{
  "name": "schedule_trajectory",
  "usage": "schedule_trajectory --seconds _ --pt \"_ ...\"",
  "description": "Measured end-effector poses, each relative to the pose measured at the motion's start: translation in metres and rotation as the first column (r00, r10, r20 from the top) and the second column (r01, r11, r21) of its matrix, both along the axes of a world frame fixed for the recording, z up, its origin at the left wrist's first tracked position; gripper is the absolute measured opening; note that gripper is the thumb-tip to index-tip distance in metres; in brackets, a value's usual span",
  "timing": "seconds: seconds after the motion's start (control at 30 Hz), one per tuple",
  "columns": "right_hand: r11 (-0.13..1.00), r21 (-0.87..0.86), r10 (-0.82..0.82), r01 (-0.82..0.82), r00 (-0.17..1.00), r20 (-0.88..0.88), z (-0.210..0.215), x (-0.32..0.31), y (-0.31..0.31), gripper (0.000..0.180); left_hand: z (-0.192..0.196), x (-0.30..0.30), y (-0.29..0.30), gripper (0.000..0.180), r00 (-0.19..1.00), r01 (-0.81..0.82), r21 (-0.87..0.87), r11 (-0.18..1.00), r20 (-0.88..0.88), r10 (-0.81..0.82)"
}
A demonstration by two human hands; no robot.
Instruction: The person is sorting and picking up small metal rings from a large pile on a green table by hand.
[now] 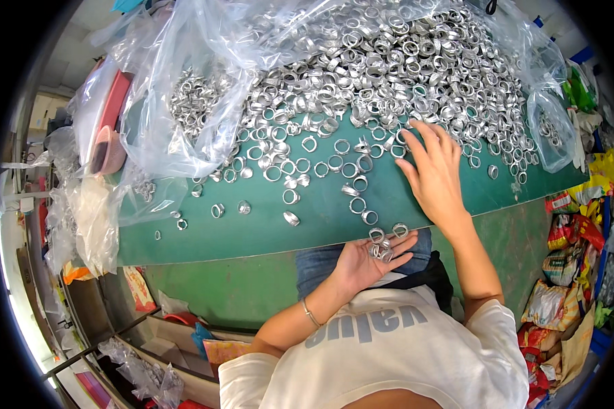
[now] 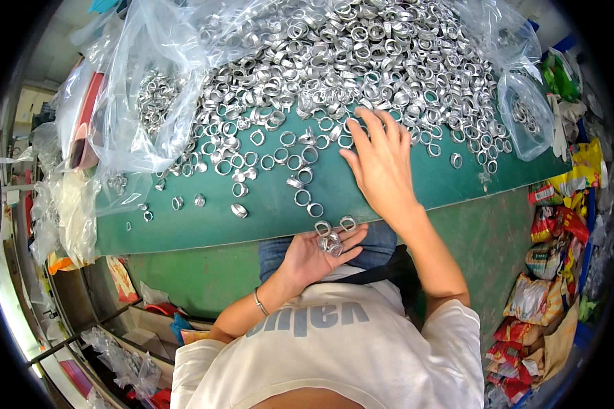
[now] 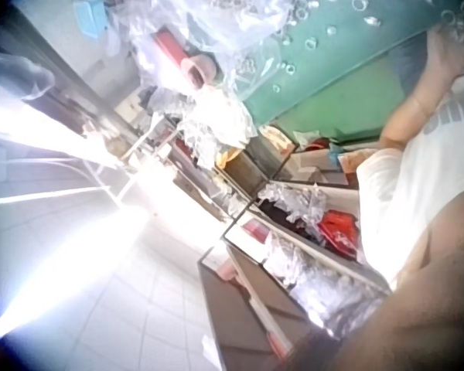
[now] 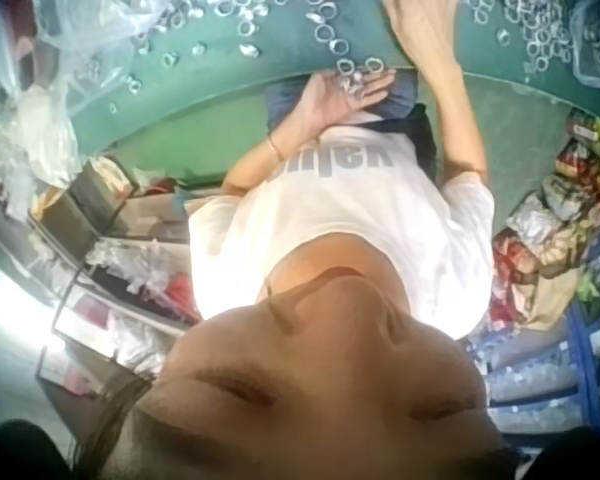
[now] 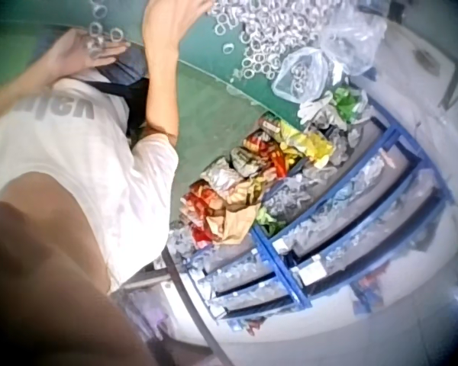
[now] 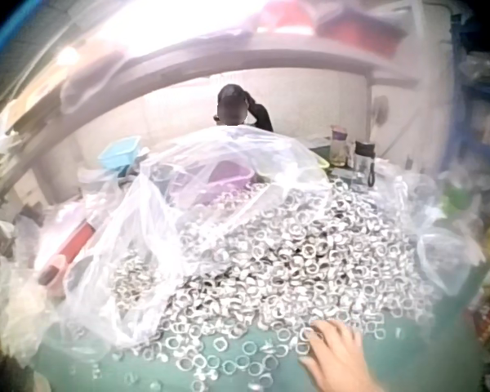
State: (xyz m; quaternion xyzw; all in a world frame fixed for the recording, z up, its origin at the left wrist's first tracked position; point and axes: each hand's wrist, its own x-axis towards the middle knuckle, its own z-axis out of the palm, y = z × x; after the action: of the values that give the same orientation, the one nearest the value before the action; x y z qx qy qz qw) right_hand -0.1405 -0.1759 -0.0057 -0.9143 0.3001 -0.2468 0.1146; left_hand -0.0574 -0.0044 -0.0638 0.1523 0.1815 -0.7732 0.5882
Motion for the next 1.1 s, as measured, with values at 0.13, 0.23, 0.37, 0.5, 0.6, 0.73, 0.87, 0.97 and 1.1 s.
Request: schedule_trajectory --seconds 0.13,0.23,0.37,0.5,0.6,0.73,0.87,0.97,1.1 --pt "0.998 -0.02 0.062 -0.064 0.996 -0.068 -0.011 0.002 0.004 0.03 -0.001 0.001 0.002 0.052 0.997 -0.015 -0.009 1.0 -0.082 0.014" --pt "0.982 0.053 0.183 -0.18 0.98 -0.075 -0.008 -0.012 0.015 0.028 -0.004 0.0 0.003 0.053 0.993 -0.026 -0.016 1.0 -0.114 0.024" --pt "0.94 0.16 0.317 -0.302 0.946 -0.071 -0.004 -0.032 0.026 0.029 -0.002 -0.001 0.002 0.054 0.998 -0.007 0.038 0.999 -0.068 0.01" --pt "0.914 0.266 0.296 -0.305 0.952 0.076 0.0 -0.032 0.025 0.041 0.0 0.0 0.001 0.049 0.996 -0.015 -0.021 1.0 -0.087 0.013" --pt "0.898 0.304 0.323 -0.319 0.946 0.036 0.002 -0.025 0.032 0.049 -0.003 -0.001 0.002 0.051 0.999 0.004 0.027 1.0 -0.046 -0.003" --pt "0.786 0.454 0.432 -0.419 0.898 0.081 0.003 -0.032 0.051 0.047 -0.025 -0.006 0.011 0.046 0.966 -0.131 -0.119 0.984 -0.237 0.1" --pt "0.725 0.495 0.472 -0.479 0.869 0.148 0.0 -0.044 0.065 0.036 -0.014 -0.006 0.009 0.042 0.979 -0.106 -0.008 0.994 -0.174 0.103" --pt "0.67 0.496 0.528 -0.553 0.824 0.206 0.0 -0.047 0.068 0.032 -0.011 -0.002 0.009 0.041 0.99 -0.043 0.029 0.999 -0.131 0.047" --pt "0.709 0.491 0.409 -0.506 0.863 0.297 -0.007 -0.045 0.072 0.032 -0.018 -0.004 0.01 0.038 0.969 -0.116 -0.089 0.989 -0.229 0.093"
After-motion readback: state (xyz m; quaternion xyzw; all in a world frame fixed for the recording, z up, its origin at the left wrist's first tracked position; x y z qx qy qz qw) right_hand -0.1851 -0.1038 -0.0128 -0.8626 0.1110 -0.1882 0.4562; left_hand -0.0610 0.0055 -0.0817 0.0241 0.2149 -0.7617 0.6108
